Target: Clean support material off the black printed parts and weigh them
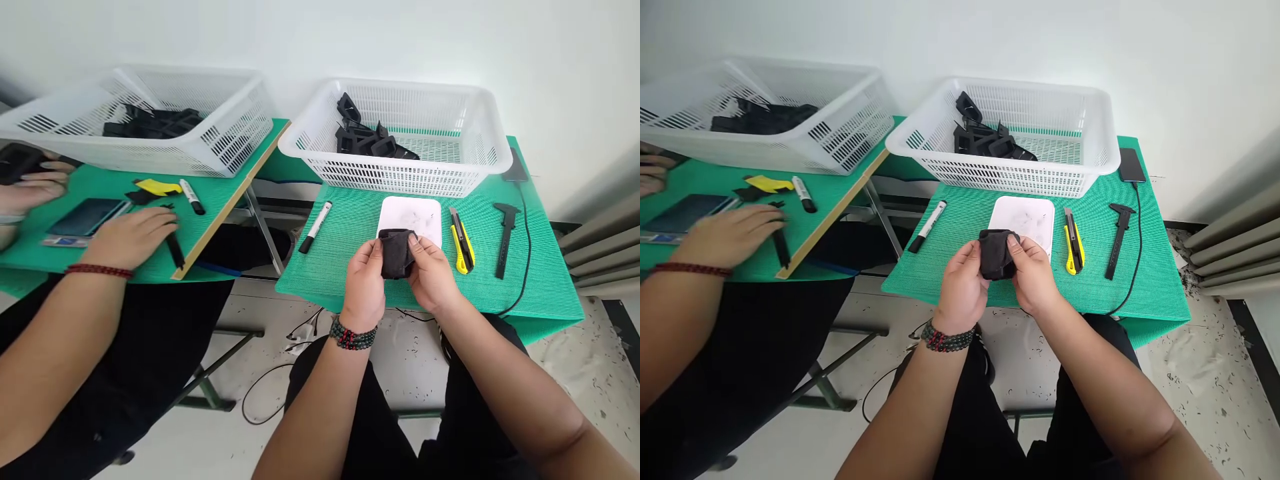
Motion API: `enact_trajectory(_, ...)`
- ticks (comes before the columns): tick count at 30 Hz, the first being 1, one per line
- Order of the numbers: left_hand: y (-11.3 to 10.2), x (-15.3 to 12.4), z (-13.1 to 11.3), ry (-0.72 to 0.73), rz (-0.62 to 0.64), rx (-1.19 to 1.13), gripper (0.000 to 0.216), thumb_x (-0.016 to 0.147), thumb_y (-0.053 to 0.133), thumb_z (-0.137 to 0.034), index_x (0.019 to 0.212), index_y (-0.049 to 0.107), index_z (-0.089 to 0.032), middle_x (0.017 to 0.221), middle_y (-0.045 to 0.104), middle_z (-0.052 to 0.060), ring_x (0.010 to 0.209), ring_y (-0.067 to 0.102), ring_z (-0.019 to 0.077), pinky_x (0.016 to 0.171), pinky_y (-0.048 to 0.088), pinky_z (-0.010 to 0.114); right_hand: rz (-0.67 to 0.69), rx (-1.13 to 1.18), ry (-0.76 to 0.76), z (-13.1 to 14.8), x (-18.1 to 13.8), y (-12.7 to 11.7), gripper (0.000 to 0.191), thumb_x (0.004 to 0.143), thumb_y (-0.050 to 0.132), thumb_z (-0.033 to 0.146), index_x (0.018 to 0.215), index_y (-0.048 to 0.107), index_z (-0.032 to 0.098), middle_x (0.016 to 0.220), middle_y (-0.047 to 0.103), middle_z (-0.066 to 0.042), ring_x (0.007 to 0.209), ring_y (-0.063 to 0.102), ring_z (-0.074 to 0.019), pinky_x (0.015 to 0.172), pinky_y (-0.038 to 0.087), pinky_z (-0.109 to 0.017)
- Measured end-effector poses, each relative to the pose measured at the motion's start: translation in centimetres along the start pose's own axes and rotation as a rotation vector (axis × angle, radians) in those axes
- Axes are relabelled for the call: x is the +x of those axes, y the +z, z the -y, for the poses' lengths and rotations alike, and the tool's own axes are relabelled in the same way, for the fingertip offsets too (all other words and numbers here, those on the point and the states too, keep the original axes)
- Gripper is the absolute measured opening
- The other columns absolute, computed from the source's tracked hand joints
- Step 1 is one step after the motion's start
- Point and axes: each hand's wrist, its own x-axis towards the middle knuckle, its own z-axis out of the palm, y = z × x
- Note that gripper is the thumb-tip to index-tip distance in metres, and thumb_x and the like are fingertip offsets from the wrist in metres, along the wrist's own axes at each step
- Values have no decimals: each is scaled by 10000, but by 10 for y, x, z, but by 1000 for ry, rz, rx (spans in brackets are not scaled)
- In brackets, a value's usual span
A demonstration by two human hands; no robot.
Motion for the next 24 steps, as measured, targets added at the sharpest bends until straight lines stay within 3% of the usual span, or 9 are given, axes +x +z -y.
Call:
enact_trajectory(5, 1, -1, -5, -58, 13, -118, 439, 728, 812, -597, 855, 716, -189, 837, 728, 46, 898, 699, 211, 760, 558, 313, 73, 32, 106, 4, -1, -3, 374, 656, 898, 479, 852, 708, 223, 771, 712, 19, 661, 615, -134, 592, 542, -264)
enact_trajectory(11, -6, 1, -9, -119, 125, -142, 470, 742, 789, -618, 950, 742, -199, 933, 758, 81, 991, 715, 258, 819, 585, 378, 178, 20, 112, 6, -5, -1, 373, 694, 877, 507, 871, 715, 221, 812, 739, -22, 825, 682, -205, 707, 579, -324)
enact_trajectory(19, -5, -8, -6, -28, 337, 25, 462, 743, 806, -595, 1022, 763, -228, 1038, 759, 103, 1034, 701, 286, 882, 584, 426, 40, 12, 12, 13, 0, -6, 362, 706, 854, 550, 773, 718, 220, 721, 714, 5, 670, 635, -152, 602, 535, -271)
enact_trajectory(21, -1, -11, -1, 21, 329, 66, 409, 813, 758, -567, 1058, 761, -239, 1048, 755, 90, 1047, 694, 268, 915, 572, 416, 32, 8, 24, 16, 3, -9, 355, 706, 858, 540, 745, 713, 219, 699, 705, 13, 652, 630, -144, 595, 531, -262)
enact_trajectory(24, 5, -15, 7, 62, 193, 51, 423, 866, 684, -598, 1054, 756, -226, 1064, 752, 83, 1064, 689, 249, 920, 566, 382, 95, 3, 89, 16, 4, -11, 366, 678, 880, 533, 732, 716, 211, 681, 703, 5, 662, 640, -160, 605, 538, -274)
